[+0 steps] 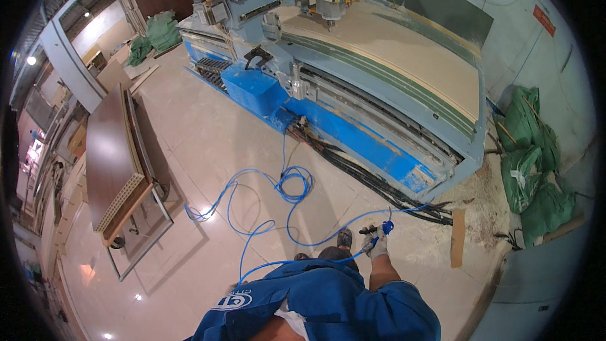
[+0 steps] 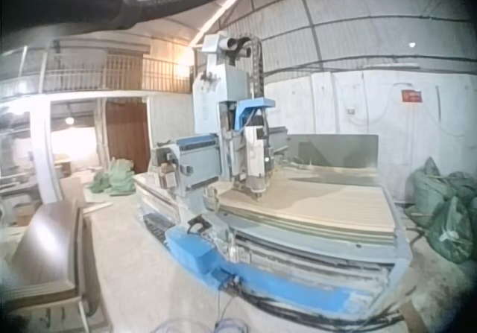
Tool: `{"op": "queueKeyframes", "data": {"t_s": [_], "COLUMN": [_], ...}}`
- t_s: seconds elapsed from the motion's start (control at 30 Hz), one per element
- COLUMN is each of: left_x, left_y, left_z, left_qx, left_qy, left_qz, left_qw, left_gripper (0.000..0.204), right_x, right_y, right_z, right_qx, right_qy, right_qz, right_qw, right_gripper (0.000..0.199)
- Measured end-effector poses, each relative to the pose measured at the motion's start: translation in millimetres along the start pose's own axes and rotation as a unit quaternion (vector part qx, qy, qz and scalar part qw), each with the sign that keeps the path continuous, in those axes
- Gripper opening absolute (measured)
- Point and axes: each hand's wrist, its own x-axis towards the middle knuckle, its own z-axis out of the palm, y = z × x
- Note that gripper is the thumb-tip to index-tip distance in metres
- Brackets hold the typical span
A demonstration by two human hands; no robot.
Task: The person puts on gloves and uses a blue air hose with a nozzle to blow dust and debris off a large industrial machine. They systematically clean the top surface, sides, and control panel area of the equipment.
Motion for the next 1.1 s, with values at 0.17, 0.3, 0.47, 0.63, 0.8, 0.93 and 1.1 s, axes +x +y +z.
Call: {"op": "queueKeyframes", "data": {"t_s": [0.17, 0.3, 0.47, 0.63, 0.8, 0.93, 1.1], "left_x": [1, -10, -17, -17, -11, -2, -8], "left_y": [0, 15, 30, 32, 23, 13, 42], "left_z": [-4, -7, -11, -12, -8, -7, -5], "left_qx": [-0.005, 0.008, 0.017, 0.047, 0.027, 0.079, 0.167], "left_qy": [-0.005, 0.013, 0.011, 0.014, -0.001, -0.01, -0.032], "left_qz": [0.01, 0.007, -0.018, -0.035, -0.026, 0.01, 0.091], "left_qw": [1.0, 1.0, 1.0, 0.998, 0.999, 0.997, 0.981], "left_gripper": [0.052, 0.052, 0.051, 0.051, 0.056, 0.054, 0.051], "right_x": [6, 2, 0, 6, 16, 25, 27], "right_y": [0, 5, 7, 8, 8, -7, -59], "right_z": [-2, 7, 21, 22, 13, 9, 26], "right_qx": [0.045, 0.012, 0.068, 0.113, 0.118, 0.092, 0.028], "right_qy": [-0.021, 0.076, 0.072, 0.073, 0.107, 0.092, 0.045], "right_qz": [0.042, -0.007, -0.054, -0.091, -0.111, -0.15, -0.222], "right_qw": [0.998, 0.997, 0.994, 0.987, 0.981, 0.98, 0.974], "right_gripper": [0.034, 0.035, 0.037, 0.036, 0.032, 0.028, 0.022]}}
